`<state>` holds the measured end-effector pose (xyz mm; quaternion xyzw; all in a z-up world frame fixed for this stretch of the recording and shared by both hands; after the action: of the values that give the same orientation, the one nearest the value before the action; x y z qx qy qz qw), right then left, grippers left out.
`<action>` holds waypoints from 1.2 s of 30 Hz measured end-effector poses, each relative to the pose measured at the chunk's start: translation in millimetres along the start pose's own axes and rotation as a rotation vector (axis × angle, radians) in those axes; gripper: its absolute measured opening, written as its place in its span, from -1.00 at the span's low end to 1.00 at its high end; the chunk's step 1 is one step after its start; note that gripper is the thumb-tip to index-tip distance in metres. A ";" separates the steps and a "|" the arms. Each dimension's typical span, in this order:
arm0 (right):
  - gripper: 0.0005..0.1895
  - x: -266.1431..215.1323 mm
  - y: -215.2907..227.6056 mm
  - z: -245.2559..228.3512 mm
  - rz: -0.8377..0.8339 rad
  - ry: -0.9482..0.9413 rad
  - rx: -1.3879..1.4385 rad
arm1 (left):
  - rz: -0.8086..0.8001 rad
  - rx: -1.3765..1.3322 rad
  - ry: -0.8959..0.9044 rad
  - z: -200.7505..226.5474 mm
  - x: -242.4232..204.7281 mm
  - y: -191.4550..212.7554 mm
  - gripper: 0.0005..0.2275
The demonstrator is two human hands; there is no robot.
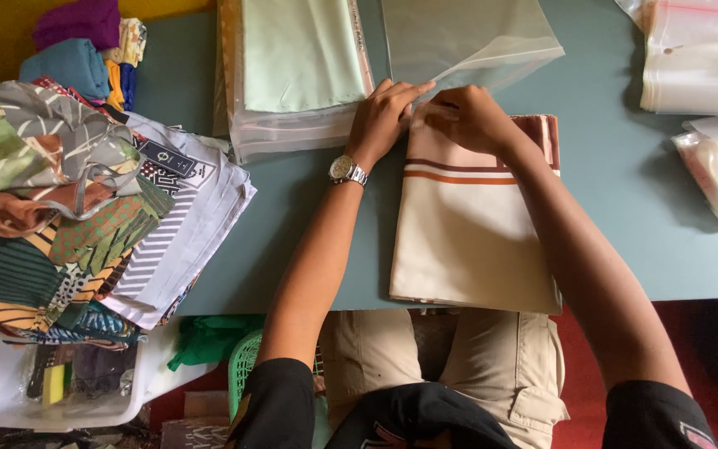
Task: The person places a folded beige cloth with brown stripes into a clear plastic zip-lock bag. They smooth the cloth inside the bag, press out air, and seal the zipper closure. The packaged cloth is then placed on the table.
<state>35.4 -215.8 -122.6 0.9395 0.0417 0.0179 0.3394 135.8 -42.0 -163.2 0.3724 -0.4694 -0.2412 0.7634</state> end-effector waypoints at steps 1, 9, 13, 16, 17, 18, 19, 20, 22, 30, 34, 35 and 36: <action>-0.75 2.3 -3.2 11.0 0.100 0.089 -0.105 | 0.002 0.033 0.008 1.3 -1.0 -0.2 -0.45; -0.78 7.1 -16.7 37.3 0.319 0.227 -0.309 | -0.057 0.029 0.039 21.5 1.2 15.6 -0.66; -0.76 15.1 -18.5 53.3 0.249 0.156 -0.435 | -0.081 0.056 0.026 25.7 -0.2 19.1 -0.55; -0.75 21.9 -21.8 60.7 0.238 0.130 -0.495 | -0.092 0.123 0.003 30.1 -6.2 21.9 -0.52; -0.75 23.4 -25.0 61.8 0.232 0.106 -0.526 | -0.100 0.161 -0.003 31.5 -10.7 23.5 -0.50; -0.75 26.9 -30.4 65.9 0.226 0.106 -0.521 | -0.104 0.161 0.002 32.9 -13.8 23.9 -0.50; -0.76 30.3 -36.2 69.6 0.238 0.102 -0.555 | -0.076 0.181 -0.028 34.6 -17.4 25.1 -0.56; -0.76 35.2 -39.9 72.3 0.253 0.103 -0.593 | -0.041 0.203 -0.059 36.0 -19.3 27.0 -0.61; -0.79 25.8 -42.0 59.9 0.313 0.104 -0.604 | -0.034 0.215 -0.088 35.2 -25.0 21.4 -0.63; -0.74 22.0 -49.5 72.3 0.527 0.195 -0.674 | 0.062 0.195 -0.150 42.6 -30.6 20.1 -0.66; -0.69 -14.5 -28.3 22.9 0.418 0.231 -0.599 | 0.088 0.135 -0.133 42.8 -28.6 20.3 -0.72; -0.54 -34.1 -18.7 -1.4 0.359 0.183 -0.567 | 0.088 0.128 -0.134 42.0 -29.2 17.7 -0.74; -0.54 -54.4 -11.7 -11.7 0.357 0.177 -0.570 | 0.088 0.121 -0.134 42.6 -29.9 17.2 -0.74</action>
<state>-20.3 -204.3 -121.3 0.7944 -0.1005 0.1694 0.5746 84.7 -24.8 -153.6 0.3799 -0.5489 -0.2030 0.7163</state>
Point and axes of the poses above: each hand's wrist, its own x-axis towards the middle knuckle, its own y-axis out of the back of the hand, z = x × y, the point moved 1 cm from there along x, towards the middle knuckle, and after that the axes turned 1 degree about -z, right-handed, at the moved point
